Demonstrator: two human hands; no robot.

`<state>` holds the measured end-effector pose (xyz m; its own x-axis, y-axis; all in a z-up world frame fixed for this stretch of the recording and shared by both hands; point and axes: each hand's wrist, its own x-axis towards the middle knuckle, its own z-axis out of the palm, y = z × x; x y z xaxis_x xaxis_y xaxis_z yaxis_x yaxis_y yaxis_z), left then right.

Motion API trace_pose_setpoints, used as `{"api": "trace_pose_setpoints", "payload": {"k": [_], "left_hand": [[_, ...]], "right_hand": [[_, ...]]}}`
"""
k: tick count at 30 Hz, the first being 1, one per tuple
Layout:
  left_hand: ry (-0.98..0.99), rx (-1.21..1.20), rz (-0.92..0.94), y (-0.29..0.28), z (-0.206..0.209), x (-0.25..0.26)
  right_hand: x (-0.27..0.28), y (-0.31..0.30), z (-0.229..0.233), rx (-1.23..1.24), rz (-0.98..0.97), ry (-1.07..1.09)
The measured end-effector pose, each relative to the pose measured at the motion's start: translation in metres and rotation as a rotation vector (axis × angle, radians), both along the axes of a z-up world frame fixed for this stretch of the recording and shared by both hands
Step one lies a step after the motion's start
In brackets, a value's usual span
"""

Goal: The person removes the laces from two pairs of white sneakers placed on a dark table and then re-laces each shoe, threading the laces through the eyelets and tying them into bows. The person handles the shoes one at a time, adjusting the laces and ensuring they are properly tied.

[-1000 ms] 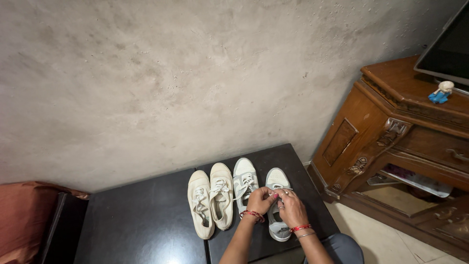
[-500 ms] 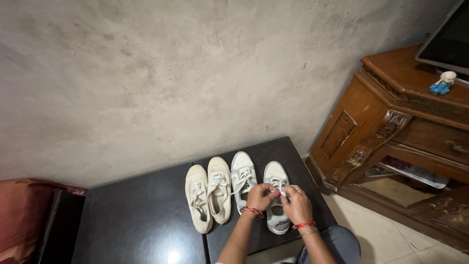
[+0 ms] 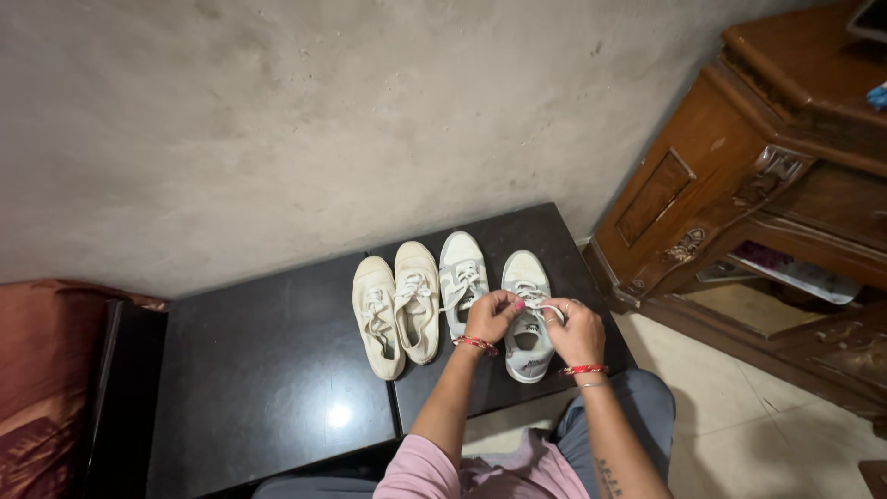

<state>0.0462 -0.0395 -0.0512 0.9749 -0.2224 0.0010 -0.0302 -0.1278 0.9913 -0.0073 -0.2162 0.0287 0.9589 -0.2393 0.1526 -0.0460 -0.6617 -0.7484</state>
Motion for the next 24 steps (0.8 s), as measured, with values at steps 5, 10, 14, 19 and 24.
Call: {"api": "trace_pose_setpoints", "payload": {"k": [5, 10, 14, 19, 24], "left_hand": [[0.026, -0.036, 0.000, 0.002, 0.000, -0.003], [0.040, -0.003, 0.054, -0.001, 0.000, 0.001], [-0.027, 0.135, 0.130, -0.002, 0.002, -0.003], [-0.172, 0.345, 0.257, -0.008, 0.000, -0.004], [-0.234, 0.421, 0.295, -0.009, -0.011, 0.000]], "right_hand": [[0.010, -0.022, -0.033, 0.392, 0.086, 0.150], [0.014, -0.037, -0.047, 0.551, 0.084, 0.199], [0.009, -0.038, -0.048, 0.488, -0.004, 0.186], [0.006, -0.039, -0.050, 0.582, -0.112, 0.194], [0.006, -0.039, -0.060, 0.666, -0.106, 0.157]]}}
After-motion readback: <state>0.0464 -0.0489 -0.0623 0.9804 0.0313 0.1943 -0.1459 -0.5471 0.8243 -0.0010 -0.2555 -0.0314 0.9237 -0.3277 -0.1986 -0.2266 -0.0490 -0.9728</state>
